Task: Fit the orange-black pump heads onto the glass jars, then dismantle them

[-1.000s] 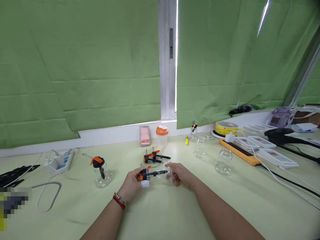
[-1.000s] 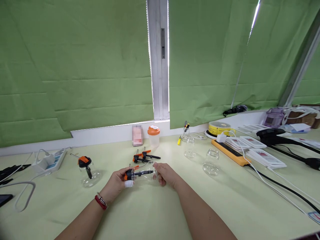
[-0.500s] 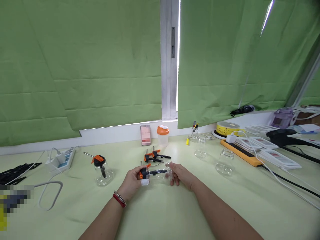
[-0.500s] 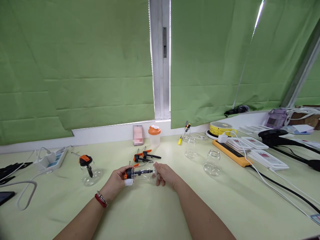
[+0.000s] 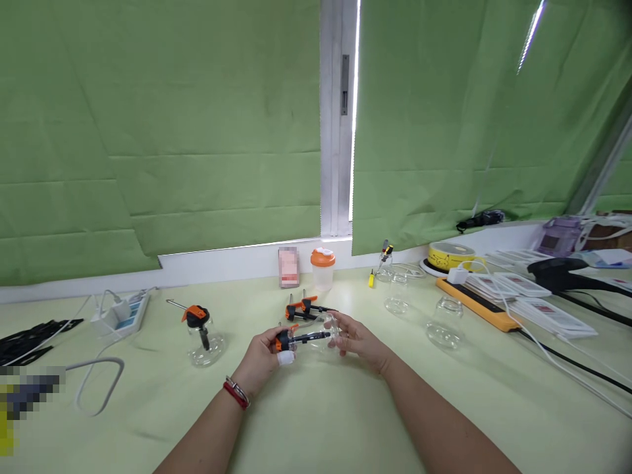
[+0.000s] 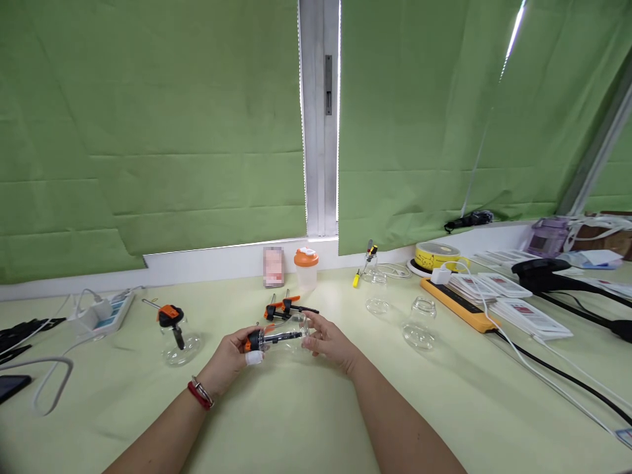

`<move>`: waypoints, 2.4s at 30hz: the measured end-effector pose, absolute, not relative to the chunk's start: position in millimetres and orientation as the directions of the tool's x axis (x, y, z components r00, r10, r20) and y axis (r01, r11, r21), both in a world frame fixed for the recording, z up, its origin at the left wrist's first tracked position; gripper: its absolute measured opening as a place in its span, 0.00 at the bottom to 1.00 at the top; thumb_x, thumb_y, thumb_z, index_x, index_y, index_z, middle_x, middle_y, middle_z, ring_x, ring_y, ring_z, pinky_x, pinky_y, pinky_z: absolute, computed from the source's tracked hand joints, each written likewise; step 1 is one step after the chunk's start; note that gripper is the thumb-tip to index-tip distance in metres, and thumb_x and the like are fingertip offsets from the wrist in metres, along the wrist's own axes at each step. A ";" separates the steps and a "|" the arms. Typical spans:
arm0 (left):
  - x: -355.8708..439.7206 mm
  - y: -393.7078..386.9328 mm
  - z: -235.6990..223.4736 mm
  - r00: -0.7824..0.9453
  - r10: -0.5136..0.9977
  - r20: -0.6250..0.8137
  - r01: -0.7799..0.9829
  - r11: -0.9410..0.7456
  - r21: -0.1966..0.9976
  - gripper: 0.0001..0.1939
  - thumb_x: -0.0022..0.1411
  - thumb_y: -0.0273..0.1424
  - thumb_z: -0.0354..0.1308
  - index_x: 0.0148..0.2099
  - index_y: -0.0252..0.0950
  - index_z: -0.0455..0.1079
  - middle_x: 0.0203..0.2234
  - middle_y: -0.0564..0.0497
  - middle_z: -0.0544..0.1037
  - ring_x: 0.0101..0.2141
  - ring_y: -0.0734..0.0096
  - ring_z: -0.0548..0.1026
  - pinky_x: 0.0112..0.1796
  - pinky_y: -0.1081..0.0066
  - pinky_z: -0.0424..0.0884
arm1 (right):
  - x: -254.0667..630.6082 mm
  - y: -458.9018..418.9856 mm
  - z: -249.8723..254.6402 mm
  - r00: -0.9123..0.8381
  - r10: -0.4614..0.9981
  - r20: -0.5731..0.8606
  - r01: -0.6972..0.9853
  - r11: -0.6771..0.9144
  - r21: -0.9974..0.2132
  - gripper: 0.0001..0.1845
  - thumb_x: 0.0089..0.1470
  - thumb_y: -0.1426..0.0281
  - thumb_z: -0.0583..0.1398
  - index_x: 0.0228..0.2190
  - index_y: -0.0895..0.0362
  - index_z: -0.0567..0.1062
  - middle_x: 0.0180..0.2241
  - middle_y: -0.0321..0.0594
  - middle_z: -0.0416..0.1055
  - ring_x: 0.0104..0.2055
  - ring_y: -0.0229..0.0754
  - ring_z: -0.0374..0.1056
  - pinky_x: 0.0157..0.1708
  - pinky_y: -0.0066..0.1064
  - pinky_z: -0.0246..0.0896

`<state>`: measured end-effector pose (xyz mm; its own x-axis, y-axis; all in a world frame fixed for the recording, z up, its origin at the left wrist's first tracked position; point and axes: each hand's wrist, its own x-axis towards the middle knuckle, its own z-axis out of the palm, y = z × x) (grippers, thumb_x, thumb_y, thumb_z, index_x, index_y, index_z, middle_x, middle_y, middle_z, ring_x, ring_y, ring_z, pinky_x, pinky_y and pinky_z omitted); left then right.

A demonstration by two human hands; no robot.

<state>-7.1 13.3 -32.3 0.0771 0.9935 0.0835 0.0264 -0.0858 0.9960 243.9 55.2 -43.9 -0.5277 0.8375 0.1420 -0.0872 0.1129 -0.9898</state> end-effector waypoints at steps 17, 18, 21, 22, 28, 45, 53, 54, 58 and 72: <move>-10.6 17.0 -41.8 0.109 0.989 0.104 0.045 -0.110 0.993 0.28 0.36 0.27 0.70 0.45 0.34 0.73 0.33 0.50 0.79 0.34 0.65 0.76 0.38 0.68 0.71 | 237.6 53.3 -44.7 -0.468 0.883 -0.008 0.058 0.022 -0.998 0.33 0.48 0.43 0.53 0.41 0.60 0.69 0.28 0.40 0.73 0.17 0.32 0.65 0.17 0.24 0.53; -10.6 17.0 -41.9 0.116 0.988 0.102 0.043 -0.108 0.993 0.28 0.37 0.27 0.70 0.45 0.34 0.72 0.33 0.50 0.79 0.34 0.65 0.76 0.38 0.68 0.71 | 237.5 53.4 -45.0 -0.468 0.884 -0.007 0.060 0.023 -0.998 0.33 0.49 0.43 0.53 0.40 0.60 0.69 0.27 0.40 0.73 0.17 0.32 0.65 0.16 0.24 0.52; -9.7 16.0 -41.1 0.120 0.988 0.096 0.041 -0.102 0.994 0.28 0.37 0.27 0.70 0.46 0.34 0.72 0.32 0.50 0.78 0.35 0.64 0.76 0.38 0.67 0.71 | 237.4 53.8 -46.1 -0.472 0.882 -0.011 0.063 0.021 -0.998 0.34 0.49 0.42 0.51 0.39 0.61 0.69 0.26 0.40 0.73 0.16 0.32 0.63 0.15 0.24 0.52; -9.2 15.5 -40.6 0.120 0.988 0.097 0.041 -0.103 0.994 0.29 0.37 0.27 0.70 0.46 0.34 0.72 0.32 0.50 0.78 0.35 0.64 0.76 0.38 0.67 0.71 | 237.5 54.0 -46.6 -0.474 0.880 -0.016 0.067 0.018 -0.998 0.35 0.49 0.41 0.50 0.38 0.61 0.69 0.25 0.40 0.73 0.15 0.32 0.63 0.15 0.24 0.52; -7.9 15.1 -39.3 0.125 0.987 0.102 0.042 -0.108 0.993 0.28 0.37 0.25 0.70 0.45 0.34 0.72 0.31 0.50 0.78 0.33 0.66 0.76 0.38 0.67 0.71 | 237.9 57.2 -53.0 -0.479 0.878 -0.025 0.110 0.031 -0.993 0.38 0.49 0.39 0.46 0.32 0.61 0.71 0.23 0.41 0.73 0.14 0.32 0.61 0.15 0.24 0.51; -6.3 11.8 -31.6 0.065 0.995 0.070 -0.003 -0.070 0.998 0.29 0.35 0.25 0.70 0.44 0.33 0.72 0.31 0.50 0.79 0.33 0.67 0.75 0.37 0.69 0.71 | 247.0 53.7 -42.2 -0.564 0.814 0.136 -0.073 0.115 -0.991 0.37 0.47 0.56 0.63 0.57 0.47 0.59 0.52 0.46 0.61 0.41 0.43 0.67 0.32 0.30 0.62; -6.3 10.9 -30.5 0.087 0.994 0.072 0.014 -0.073 0.997 0.28 0.36 0.25 0.70 0.44 0.33 0.72 0.31 0.50 0.79 0.32 0.67 0.75 0.37 0.69 0.71 | 244.5 55.3 -45.4 -0.547 0.827 0.128 -0.078 0.102 -0.992 0.34 0.50 0.55 0.61 0.56 0.53 0.61 0.35 0.39 0.65 0.30 0.37 0.67 0.25 0.27 0.59; -6.2 11.0 -30.3 0.089 0.994 0.070 0.015 -0.071 0.997 0.28 0.36 0.25 0.70 0.45 0.33 0.72 0.31 0.50 0.78 0.32 0.68 0.75 0.37 0.69 0.71 | 244.3 55.2 -45.4 -0.544 0.830 0.121 -0.073 0.097 -0.993 0.35 0.50 0.55 0.61 0.56 0.53 0.61 0.33 0.37 0.65 0.29 0.37 0.67 0.25 0.27 0.59; -6.8 12.5 -32.2 0.091 0.993 0.071 0.020 -0.073 0.997 0.28 0.36 0.25 0.70 0.45 0.33 0.72 0.30 0.50 0.78 0.32 0.67 0.75 0.36 0.69 0.71 | 243.4 54.8 -45.5 -0.530 0.844 0.086 -0.060 0.064 -0.996 0.35 0.50 0.54 0.61 0.56 0.55 0.62 0.27 0.34 0.65 0.25 0.35 0.65 0.24 0.27 0.58; -8.6 15.7 -37.5 0.108 0.990 0.095 0.038 -0.100 0.994 0.27 0.37 0.24 0.69 0.45 0.33 0.72 0.30 0.52 0.77 0.32 0.69 0.74 0.36 0.70 0.70 | 241.0 53.1 -42.4 -0.501 0.865 0.026 0.012 0.037 -0.999 0.29 0.52 0.51 0.57 0.48 0.58 0.68 0.18 0.31 0.64 0.19 0.34 0.62 0.19 0.24 0.53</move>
<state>-8.6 15.7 -37.5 0.1082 0.9896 0.0953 0.0379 -0.0999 0.9943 241.0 53.1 -42.4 -0.5008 0.8652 0.0260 0.0120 0.0370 -0.9992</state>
